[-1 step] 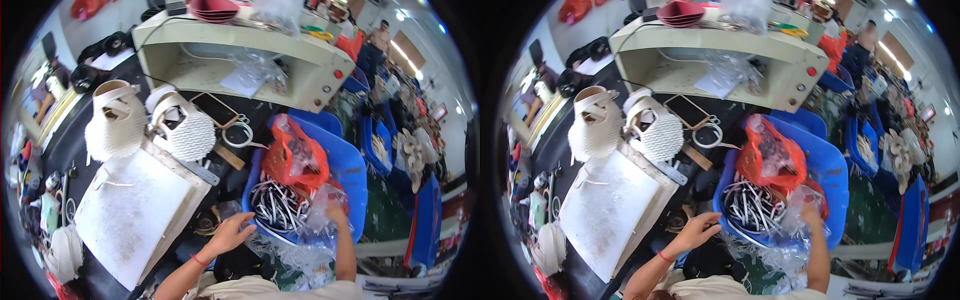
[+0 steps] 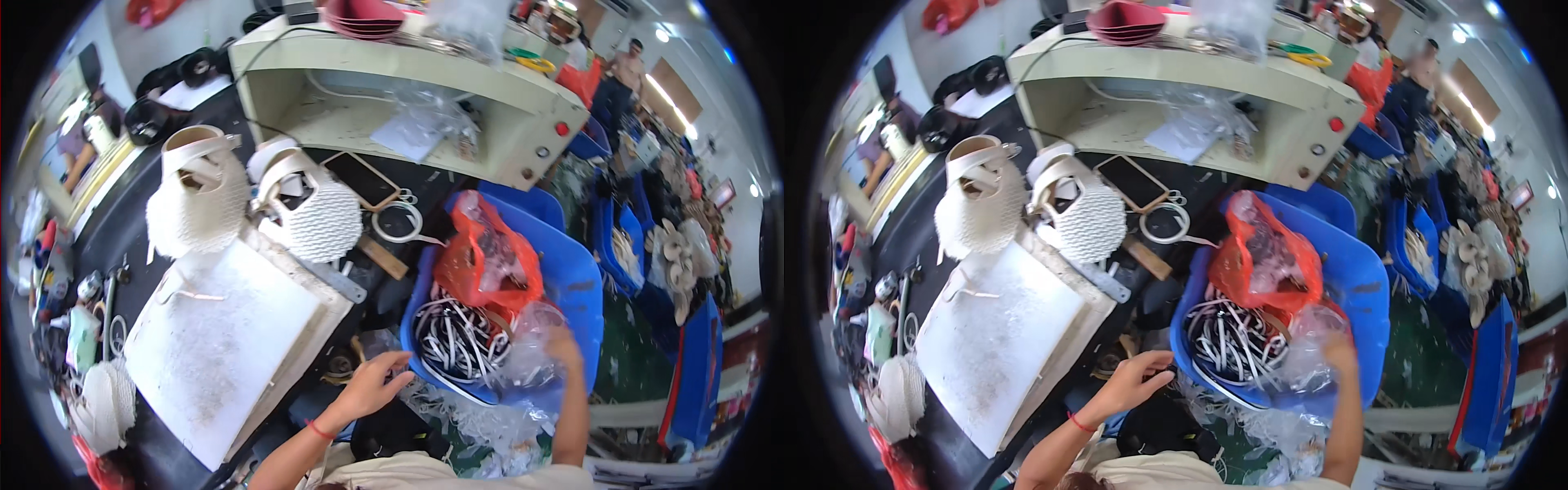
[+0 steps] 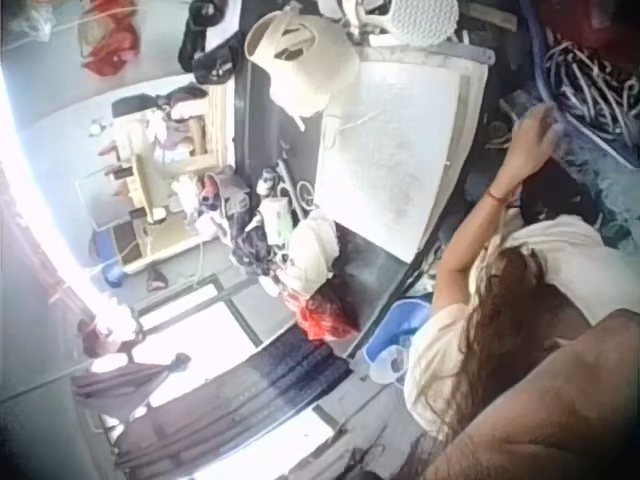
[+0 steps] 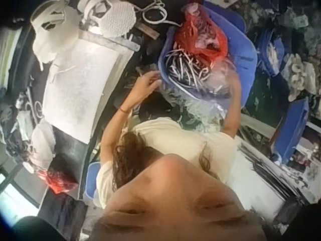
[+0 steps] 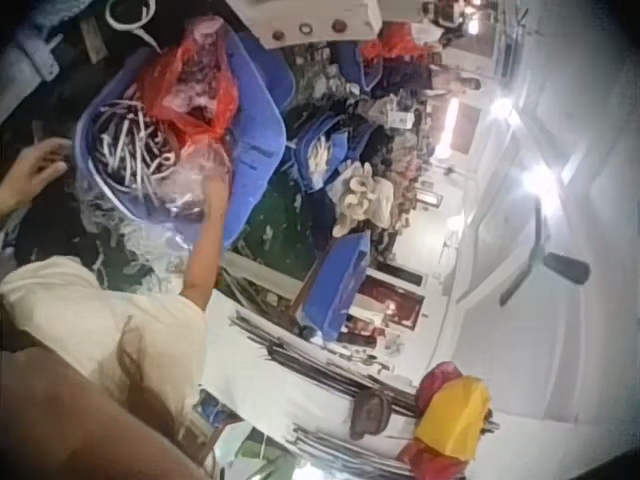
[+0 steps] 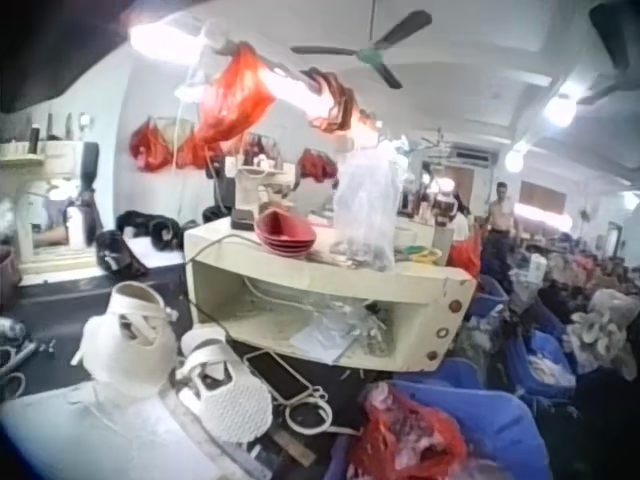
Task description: The person assembles white woven sandals by attaching straps and buckles to the shoe uppers. They handle the shoes one at a time, picking up components from a blue bin and the workbench, and fastening them by hand. The person also organizes materials by placing items into plastic bags and moving them around the workspace.
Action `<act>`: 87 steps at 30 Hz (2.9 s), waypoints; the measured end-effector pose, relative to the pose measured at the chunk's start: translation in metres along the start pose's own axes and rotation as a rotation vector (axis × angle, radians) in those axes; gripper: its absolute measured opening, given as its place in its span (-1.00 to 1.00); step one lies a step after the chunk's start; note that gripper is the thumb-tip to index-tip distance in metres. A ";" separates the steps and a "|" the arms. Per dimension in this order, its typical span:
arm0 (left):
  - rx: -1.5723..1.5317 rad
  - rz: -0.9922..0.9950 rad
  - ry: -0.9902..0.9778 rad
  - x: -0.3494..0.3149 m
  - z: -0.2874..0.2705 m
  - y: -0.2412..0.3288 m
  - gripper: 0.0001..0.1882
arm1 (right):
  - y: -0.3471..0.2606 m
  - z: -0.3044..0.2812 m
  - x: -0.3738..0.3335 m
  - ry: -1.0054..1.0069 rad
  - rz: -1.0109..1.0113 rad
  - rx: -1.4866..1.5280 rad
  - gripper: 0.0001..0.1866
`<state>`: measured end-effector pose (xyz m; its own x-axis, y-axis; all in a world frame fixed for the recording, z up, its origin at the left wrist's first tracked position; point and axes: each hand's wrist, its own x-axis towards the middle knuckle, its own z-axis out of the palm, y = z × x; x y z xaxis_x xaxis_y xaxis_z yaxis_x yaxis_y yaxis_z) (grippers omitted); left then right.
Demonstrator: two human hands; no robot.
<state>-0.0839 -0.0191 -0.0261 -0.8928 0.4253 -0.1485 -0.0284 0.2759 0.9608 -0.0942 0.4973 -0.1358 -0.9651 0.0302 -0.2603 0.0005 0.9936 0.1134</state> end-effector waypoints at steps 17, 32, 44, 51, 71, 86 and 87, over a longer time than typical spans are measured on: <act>0.268 -0.130 1.273 -0.295 -0.034 -0.016 -0.76 | -0.101 -0.149 0.076 0.823 0.171 -0.012 -0.71; 1.083 -0.272 1.790 -0.448 -0.225 -0.040 -0.54 | -0.487 -0.265 0.006 0.572 -0.952 0.596 -0.74; 0.841 -1.117 2.113 -0.552 -0.001 -0.108 -0.45 | -0.636 -0.192 -0.125 0.150 -1.639 0.655 -0.83; 0.652 -1.976 1.769 -0.600 0.138 -0.126 -0.68 | -0.641 -0.197 -0.138 0.070 -1.622 0.661 -0.86; 0.284 0.248 0.956 -0.297 -0.091 0.009 -0.67 | -0.595 -0.273 -0.111 0.015 -1.189 0.903 -0.57; 0.313 -0.247 1.061 -0.248 -0.097 0.021 -0.71 | -0.620 -0.247 -0.123 0.278 -1.309 0.658 -0.71; 0.396 -0.221 1.050 -0.246 -0.097 0.020 -0.71 | -0.621 -0.245 -0.122 0.319 -1.288 0.636 -0.71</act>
<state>0.0915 -0.2023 0.0529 -0.8259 -0.5455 0.1424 -0.2545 0.5861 0.7692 -0.0411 -0.1500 0.0607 -0.4044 -0.8341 0.3751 -0.8540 0.1976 -0.4812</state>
